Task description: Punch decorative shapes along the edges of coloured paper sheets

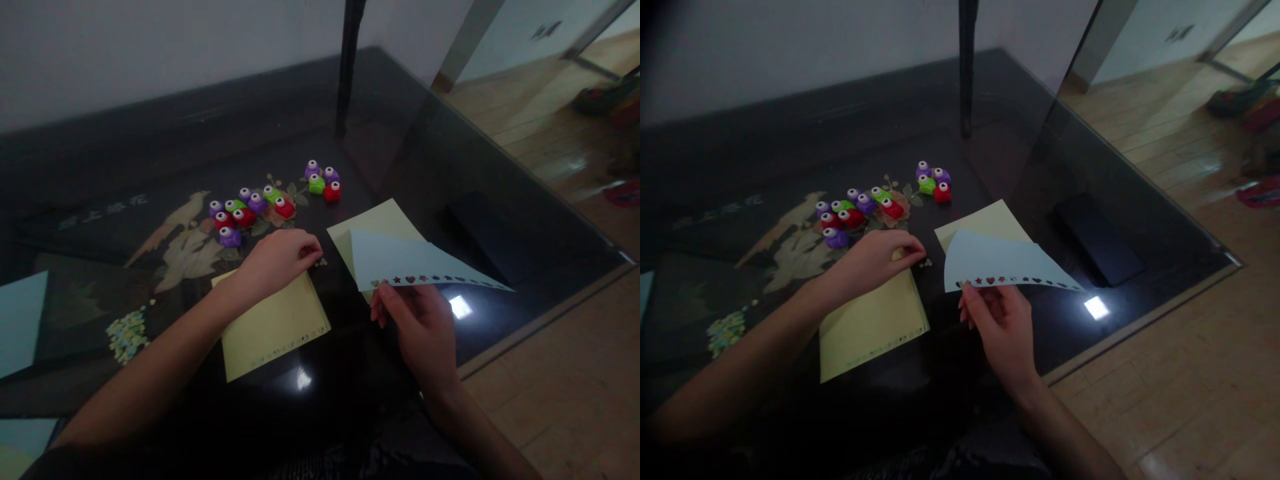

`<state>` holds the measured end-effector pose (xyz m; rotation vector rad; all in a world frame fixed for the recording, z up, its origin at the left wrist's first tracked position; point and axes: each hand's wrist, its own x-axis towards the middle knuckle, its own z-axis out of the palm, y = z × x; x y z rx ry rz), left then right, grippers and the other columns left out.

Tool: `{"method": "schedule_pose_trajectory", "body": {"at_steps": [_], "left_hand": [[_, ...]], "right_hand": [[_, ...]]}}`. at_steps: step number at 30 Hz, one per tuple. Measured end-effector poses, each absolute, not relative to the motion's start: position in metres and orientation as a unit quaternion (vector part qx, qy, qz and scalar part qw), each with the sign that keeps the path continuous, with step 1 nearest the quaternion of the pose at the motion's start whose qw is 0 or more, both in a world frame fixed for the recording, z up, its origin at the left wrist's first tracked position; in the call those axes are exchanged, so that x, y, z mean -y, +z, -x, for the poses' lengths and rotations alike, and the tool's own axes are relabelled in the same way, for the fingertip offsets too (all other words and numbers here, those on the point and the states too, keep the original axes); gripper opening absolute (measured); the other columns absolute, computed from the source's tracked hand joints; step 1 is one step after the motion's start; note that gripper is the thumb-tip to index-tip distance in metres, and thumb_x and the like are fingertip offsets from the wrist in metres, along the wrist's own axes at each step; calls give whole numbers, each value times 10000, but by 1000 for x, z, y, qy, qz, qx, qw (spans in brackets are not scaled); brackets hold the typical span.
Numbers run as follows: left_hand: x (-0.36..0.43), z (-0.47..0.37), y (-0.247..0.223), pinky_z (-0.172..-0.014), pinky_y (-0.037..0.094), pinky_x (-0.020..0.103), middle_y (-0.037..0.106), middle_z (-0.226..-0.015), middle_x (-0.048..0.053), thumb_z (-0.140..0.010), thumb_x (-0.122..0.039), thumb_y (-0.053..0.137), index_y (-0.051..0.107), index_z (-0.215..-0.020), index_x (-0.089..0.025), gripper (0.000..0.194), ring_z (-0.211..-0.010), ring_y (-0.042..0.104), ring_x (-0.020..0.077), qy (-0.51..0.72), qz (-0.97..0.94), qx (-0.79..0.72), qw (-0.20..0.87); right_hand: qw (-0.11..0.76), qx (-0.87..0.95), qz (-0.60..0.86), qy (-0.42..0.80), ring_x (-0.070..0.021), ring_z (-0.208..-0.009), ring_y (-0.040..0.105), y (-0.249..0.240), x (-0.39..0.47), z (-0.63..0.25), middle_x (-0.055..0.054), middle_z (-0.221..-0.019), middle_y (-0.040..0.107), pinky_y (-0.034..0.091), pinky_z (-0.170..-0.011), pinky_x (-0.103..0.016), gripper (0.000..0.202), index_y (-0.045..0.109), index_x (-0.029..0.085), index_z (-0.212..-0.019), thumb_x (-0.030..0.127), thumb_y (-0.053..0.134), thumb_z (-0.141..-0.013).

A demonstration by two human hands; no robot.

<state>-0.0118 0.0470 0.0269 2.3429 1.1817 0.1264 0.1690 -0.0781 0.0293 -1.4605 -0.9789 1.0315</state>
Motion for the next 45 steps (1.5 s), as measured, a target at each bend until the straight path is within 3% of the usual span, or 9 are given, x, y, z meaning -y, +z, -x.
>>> {"method": "schedule_pose_trajectory", "body": {"at_steps": [18,21,24,26,29,33,37,41,45], "left_hand": [[-47,11,24,-682,443,269,630,-829,33,-791,-144,585,630,-869,-160,92,-753,586,159,105,-877,-382,271],[-44,7,30,-628,442,256,652,-764,30,-861,-257,527,646,-808,-160,162,-682,587,145,144,-825,-398,374],[-39,0,29,-552,448,239,663,-688,33,-930,-377,412,632,-761,-157,354,-592,590,129,138,-703,-391,578],[-35,-5,23,-543,472,232,674,-710,39,-932,-406,421,618,-835,-160,330,-596,615,126,158,-587,-398,687],[-33,-9,15,-597,517,238,684,-844,57,-907,-338,506,592,-1051,-178,231,-669,639,124,247,-464,-418,741],[-37,-5,15,-572,507,223,658,-876,45,-810,-217,633,520,-1210,-190,416,-666,621,118,296,-484,-432,701],[-41,1,21,-617,521,255,645,-880,37,-789,-201,644,502,-1214,-182,448,-707,626,137,325,-562,-413,638],[-39,0,23,-598,512,258,625,-860,26,-774,-176,629,526,-1177,-168,415,-688,612,139,319,-636,-416,567],[-36,-6,23,-528,465,227,626,-911,30,-776,-197,616,550,-1163,-173,393,-609,570,112,307,-707,-417,482]], "right_hand": [[524,420,608,424,-103,-478,545,28,79,-167,22,-572,601,427,-445,-240,121,568,193,-713,251,595,-816],[528,430,601,419,-109,-468,551,29,79,-166,17,-562,606,433,-440,-245,108,561,196,-706,236,587,-803],[539,453,578,413,-114,-458,559,29,81,-166,16,-555,612,441,-436,-249,77,571,199,-712,220,595,-783],[534,480,563,409,-118,-463,567,27,83,-166,12,-555,620,452,-447,-254,83,577,199,-699,211,599,-778],[516,515,543,417,-125,-480,578,27,88,-164,4,-554,627,466,-471,-263,107,586,198,-682,212,592,-787],[476,514,534,474,-145,-562,622,29,95,-164,-19,-627,662,502,-528,-275,39,604,193,-753,220,613,-779],[499,454,509,535,-158,-586,628,21,98,-180,-42,-706,678,490,-475,-258,166,566,193,-885,307,631,-782],[551,373,578,473,-105,-474,538,5,92,-207,21,-716,610,463,-429,-246,233,547,222,-1017,366,589,-838],[552,343,631,423,-125,-545,548,4,79,-227,14,-787,576,465,-422,-253,463,535,238,-1153,334,712,-737]]}}
